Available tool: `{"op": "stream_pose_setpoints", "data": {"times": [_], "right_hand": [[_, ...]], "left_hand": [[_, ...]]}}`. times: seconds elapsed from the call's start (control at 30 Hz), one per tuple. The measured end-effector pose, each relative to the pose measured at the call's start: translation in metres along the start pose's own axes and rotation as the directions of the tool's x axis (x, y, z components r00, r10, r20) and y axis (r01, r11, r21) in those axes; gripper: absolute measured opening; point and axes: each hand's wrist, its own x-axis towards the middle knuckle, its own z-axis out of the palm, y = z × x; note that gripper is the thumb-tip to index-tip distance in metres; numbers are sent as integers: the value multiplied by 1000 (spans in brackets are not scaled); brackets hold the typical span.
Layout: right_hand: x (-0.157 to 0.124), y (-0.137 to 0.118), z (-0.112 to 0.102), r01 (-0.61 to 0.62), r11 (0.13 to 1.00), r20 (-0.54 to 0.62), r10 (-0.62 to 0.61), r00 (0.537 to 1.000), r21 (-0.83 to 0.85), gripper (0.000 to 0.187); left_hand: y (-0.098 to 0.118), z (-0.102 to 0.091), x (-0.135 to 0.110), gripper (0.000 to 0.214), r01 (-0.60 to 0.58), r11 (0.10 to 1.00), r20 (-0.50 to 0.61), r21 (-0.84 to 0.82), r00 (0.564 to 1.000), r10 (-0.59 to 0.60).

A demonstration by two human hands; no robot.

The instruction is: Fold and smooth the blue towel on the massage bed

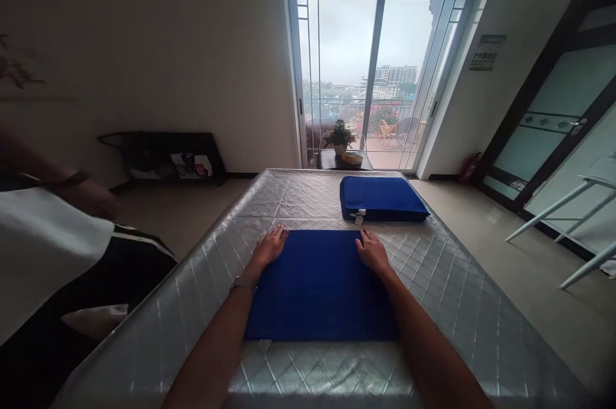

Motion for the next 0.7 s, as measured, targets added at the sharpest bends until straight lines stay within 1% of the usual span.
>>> {"op": "stream_pose_setpoints", "data": {"times": [0.07, 0.13, 0.2, 0.37, 0.47, 0.53, 0.6, 0.67, 0.7], "right_hand": [[6, 10, -4, -69, 997, -68, 71, 995, 34, 59], [11, 20, -7, -140, 989, -132, 146, 980, 57, 56], [14, 26, -7, -171, 983, -163, 181, 970, 74, 53], [14, 26, -4, -143, 981, -206, 167, 964, 128, 46], [12, 25, -5, -136, 962, -203, 185, 962, 236, 37], [12, 24, -8, -126, 907, -188, 217, 958, 402, 35], [13, 23, -11, -96, 819, -173, 231, 957, 565, 35], [14, 20, -14, -59, 754, -171, 223, 960, 654, 37], [14, 18, -15, -45, 742, -173, 214, 961, 669, 37]], "left_hand": [[-1, -3, 3, 57, 27, 1000, -54, -16, 998, -28], [-2, -5, 4, 55, 66, 997, -102, -30, 992, -69], [-3, -7, 4, 51, 86, 995, -129, -46, 988, -91], [-3, -7, 3, 39, 75, 990, -152, -116, 984, -92], [-5, -9, 6, 32, 86, 977, -148, -194, 982, -115], [-7, -11, 9, 28, 92, 959, -135, -266, 982, -132], [-9, -15, 12, 27, 87, 933, -121, -350, 983, -137], [-10, -19, 13, 27, 67, 898, -121, -434, 984, -132], [-10, -22, 13, 27, 52, 879, -126, -473, 984, -126]]}}
